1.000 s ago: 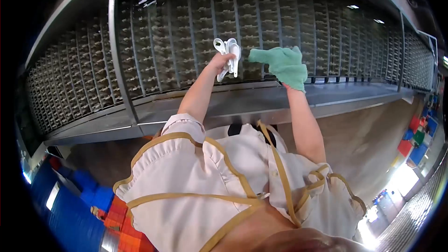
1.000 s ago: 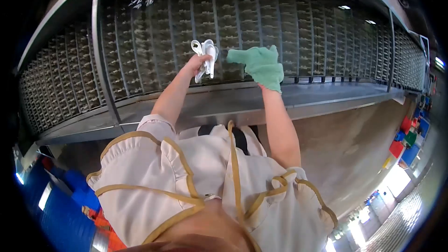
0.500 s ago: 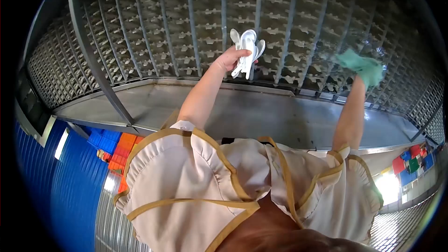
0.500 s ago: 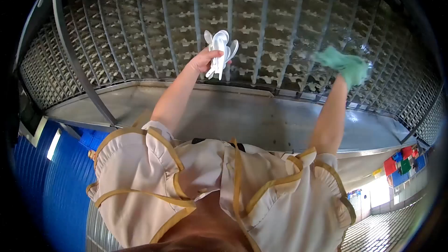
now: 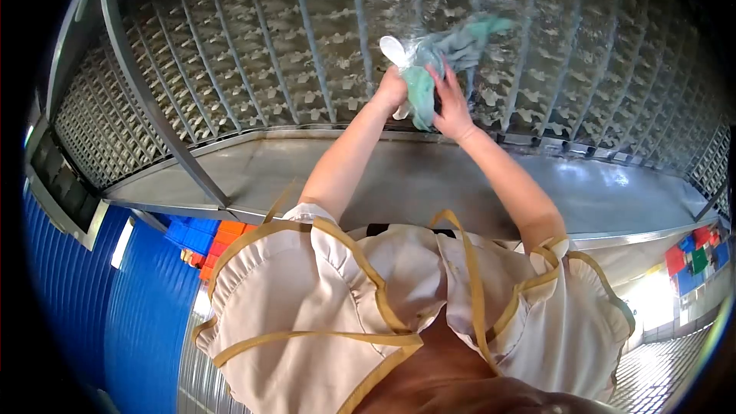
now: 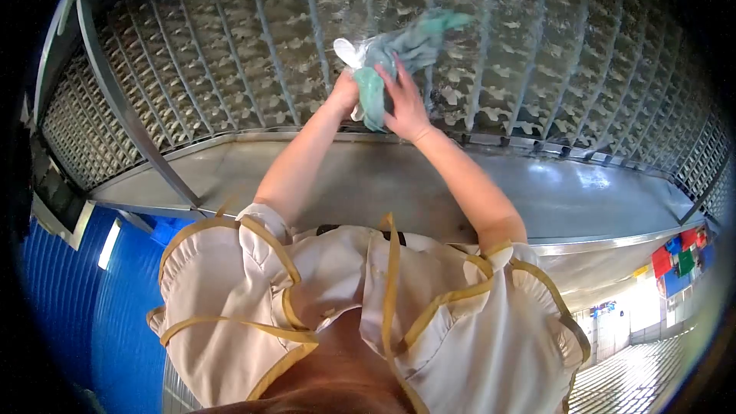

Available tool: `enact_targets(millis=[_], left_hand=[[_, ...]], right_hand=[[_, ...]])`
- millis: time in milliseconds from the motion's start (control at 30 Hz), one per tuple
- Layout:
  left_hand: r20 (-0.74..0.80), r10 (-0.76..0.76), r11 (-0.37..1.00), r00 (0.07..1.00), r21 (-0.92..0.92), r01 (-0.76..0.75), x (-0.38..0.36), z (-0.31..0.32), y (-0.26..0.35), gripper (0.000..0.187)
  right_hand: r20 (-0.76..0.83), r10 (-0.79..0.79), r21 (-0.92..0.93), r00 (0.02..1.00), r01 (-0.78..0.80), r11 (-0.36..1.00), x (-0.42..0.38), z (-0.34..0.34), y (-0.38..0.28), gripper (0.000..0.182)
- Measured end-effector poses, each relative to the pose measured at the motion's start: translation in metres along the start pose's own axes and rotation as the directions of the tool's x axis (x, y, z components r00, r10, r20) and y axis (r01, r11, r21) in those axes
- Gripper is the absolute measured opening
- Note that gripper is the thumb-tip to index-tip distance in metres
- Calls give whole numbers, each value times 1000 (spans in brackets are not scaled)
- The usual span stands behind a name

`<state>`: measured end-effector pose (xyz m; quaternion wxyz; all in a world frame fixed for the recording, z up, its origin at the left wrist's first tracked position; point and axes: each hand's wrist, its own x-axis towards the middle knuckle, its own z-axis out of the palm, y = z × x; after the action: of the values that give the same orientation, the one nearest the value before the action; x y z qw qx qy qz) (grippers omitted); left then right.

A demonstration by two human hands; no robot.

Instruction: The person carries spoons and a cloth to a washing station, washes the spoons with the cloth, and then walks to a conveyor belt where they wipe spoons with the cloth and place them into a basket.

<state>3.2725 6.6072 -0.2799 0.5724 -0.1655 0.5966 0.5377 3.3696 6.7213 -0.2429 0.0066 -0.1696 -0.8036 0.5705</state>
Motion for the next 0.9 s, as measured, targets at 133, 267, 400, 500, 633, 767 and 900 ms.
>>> enact_targets(millis=[133,267,400,500,633,767,900], left_hand=[[-53,122,967,991,233,-106,-2,6,1,21],[-67,79,990,995,120,-71,-8,16,7,20],[-122,86,984,989,167,-65,-1,14,4,26],[-84,87,922,993,383,-48,1,15,19,31],[-10,17,788,1000,615,-7,8,6,30,37],[12,-18,669,1000,743,3,11,10,36,40],[44,-1,664,999,747,-33,17,9,31,40]], right_hand=[[-317,244,133,917,-211,968,23,25,5,38],[-267,254,-24,930,-270,963,35,13,21,22],[-155,317,-394,936,-352,849,52,-3,34,24],[-422,454,65,784,-474,878,61,-20,61,35],[-709,647,669,280,-23,743,62,-95,69,30],[-816,283,143,504,-299,943,61,-111,87,27],[-164,329,39,930,-327,944,60,-79,40,27]])
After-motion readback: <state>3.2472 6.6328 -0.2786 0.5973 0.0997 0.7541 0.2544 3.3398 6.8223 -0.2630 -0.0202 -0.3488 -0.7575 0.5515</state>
